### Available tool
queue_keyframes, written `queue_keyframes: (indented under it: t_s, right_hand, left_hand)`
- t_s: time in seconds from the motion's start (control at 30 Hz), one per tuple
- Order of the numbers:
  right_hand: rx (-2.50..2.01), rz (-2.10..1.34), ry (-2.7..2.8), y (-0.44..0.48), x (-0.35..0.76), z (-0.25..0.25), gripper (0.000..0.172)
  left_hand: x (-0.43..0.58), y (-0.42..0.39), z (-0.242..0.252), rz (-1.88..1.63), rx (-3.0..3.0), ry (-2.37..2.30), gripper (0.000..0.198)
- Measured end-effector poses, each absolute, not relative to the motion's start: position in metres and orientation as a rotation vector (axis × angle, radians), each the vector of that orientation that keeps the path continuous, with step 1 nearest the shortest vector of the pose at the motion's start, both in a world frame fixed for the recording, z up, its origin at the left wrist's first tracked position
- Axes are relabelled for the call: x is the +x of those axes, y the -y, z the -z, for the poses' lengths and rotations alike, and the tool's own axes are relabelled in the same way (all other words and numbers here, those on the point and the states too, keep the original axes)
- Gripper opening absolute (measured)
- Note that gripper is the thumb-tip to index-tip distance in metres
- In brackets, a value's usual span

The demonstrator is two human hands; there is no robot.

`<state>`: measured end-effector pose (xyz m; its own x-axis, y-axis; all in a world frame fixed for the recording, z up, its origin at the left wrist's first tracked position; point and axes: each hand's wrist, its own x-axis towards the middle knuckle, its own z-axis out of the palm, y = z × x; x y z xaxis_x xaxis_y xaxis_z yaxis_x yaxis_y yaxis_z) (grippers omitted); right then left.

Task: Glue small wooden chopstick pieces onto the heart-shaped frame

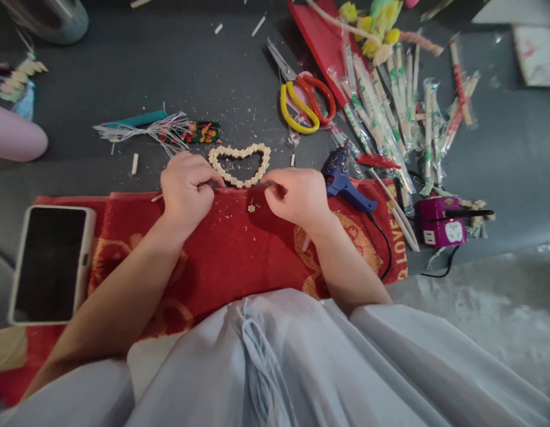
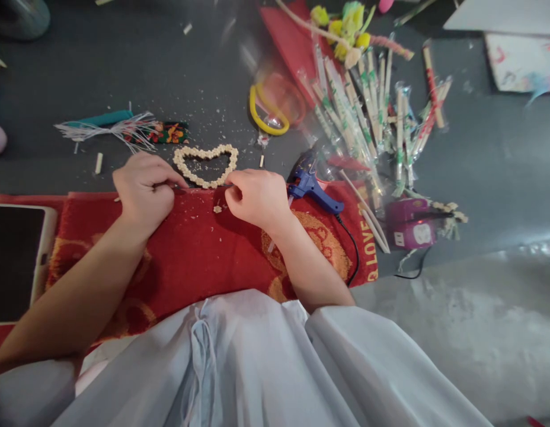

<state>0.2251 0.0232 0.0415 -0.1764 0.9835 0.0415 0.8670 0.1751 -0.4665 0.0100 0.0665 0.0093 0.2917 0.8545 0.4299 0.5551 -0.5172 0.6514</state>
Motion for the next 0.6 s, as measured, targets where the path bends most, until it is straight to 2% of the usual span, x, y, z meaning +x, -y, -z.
queue_keyframes:
  t_s: [0.27, 0.4, 0.6]
  right_hand:
    - [-1.725, -0.449, 2.248, -0.0231, 0.2247, -0.0423, 0.030]
    - [-1.725, -0.432, 2.273, -0.0231, 0.2246, -0.0420, 0.032]
    - [-1.715, -0.437, 2.283, -0.0230, 0.2246, -0.0409, 0.033]
  left_hand:
    - [0.0038, -0.0575, -0.0093, -0.723, 2.332, -1.274, 0.037]
    - [0.0027, -0.0582, -0.0073, -0.670, 2.435, -1.182, 0.041]
    - [0.0036, -0.0596, -0.0076, -0.596, 2.401, -1.177, 0.037]
